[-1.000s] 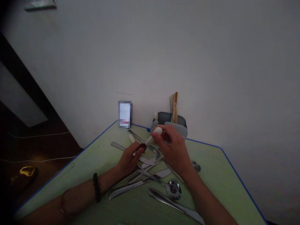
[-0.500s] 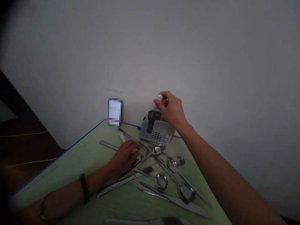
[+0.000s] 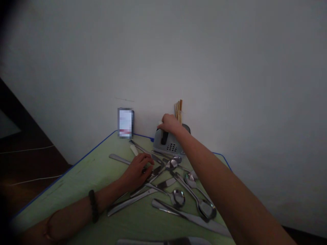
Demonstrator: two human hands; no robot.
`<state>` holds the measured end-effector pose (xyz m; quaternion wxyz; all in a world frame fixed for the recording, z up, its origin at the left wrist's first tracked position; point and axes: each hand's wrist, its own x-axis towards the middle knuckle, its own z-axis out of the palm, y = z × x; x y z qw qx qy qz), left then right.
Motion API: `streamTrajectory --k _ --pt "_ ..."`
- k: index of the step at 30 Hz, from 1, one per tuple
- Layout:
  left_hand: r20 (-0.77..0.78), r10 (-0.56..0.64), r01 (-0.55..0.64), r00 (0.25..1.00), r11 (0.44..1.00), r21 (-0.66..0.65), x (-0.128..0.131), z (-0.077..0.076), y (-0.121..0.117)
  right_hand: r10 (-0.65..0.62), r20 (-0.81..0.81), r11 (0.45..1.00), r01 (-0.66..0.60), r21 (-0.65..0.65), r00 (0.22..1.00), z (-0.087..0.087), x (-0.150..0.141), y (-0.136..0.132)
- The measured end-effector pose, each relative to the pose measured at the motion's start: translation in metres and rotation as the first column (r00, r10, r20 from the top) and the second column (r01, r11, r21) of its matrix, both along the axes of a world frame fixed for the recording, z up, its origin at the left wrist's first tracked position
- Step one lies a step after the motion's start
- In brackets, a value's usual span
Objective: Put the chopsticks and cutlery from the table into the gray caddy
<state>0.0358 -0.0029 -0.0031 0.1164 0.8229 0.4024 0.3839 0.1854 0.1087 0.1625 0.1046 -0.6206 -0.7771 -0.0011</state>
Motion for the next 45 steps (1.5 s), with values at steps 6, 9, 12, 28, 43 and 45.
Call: streamTrajectory --k 6,9,12,28,43,45 --pt "-0.012 -0.015 0.015 1.000 1.000 -0.010 0.000 -0.002 0.002 -0.048 0.006 0.997 0.048 -0.063 0.999 -0.003 -0.006 0.005" --pt "-0.012 -0.004 0.004 1.000 1.000 -0.011 0.000 -0.002 0.002 -0.066 -0.005 0.995 0.066 -0.081 0.998 -0.003 -0.007 0.003" --pt "-0.008 -0.004 0.004 1.000 1.000 -0.010 0.000 -0.002 0.002 -0.084 -0.013 0.994 0.083 -0.078 0.996 -0.002 -0.008 0.001" --pt "-0.021 -0.015 0.014 1.000 1.000 -0.022 0.000 0.000 0.002 -0.085 0.045 0.996 0.085 -0.002 0.995 -0.005 -0.007 0.000" --pt "-0.026 -0.020 0.020 0.999 1.000 -0.022 0.000 -0.001 0.002 -0.091 0.095 0.995 0.086 0.059 0.991 -0.008 -0.003 0.007" --pt "-0.027 -0.020 0.019 0.999 1.000 -0.021 0.000 -0.001 0.002 -0.089 0.109 0.995 0.083 0.055 0.990 -0.006 -0.002 0.006"
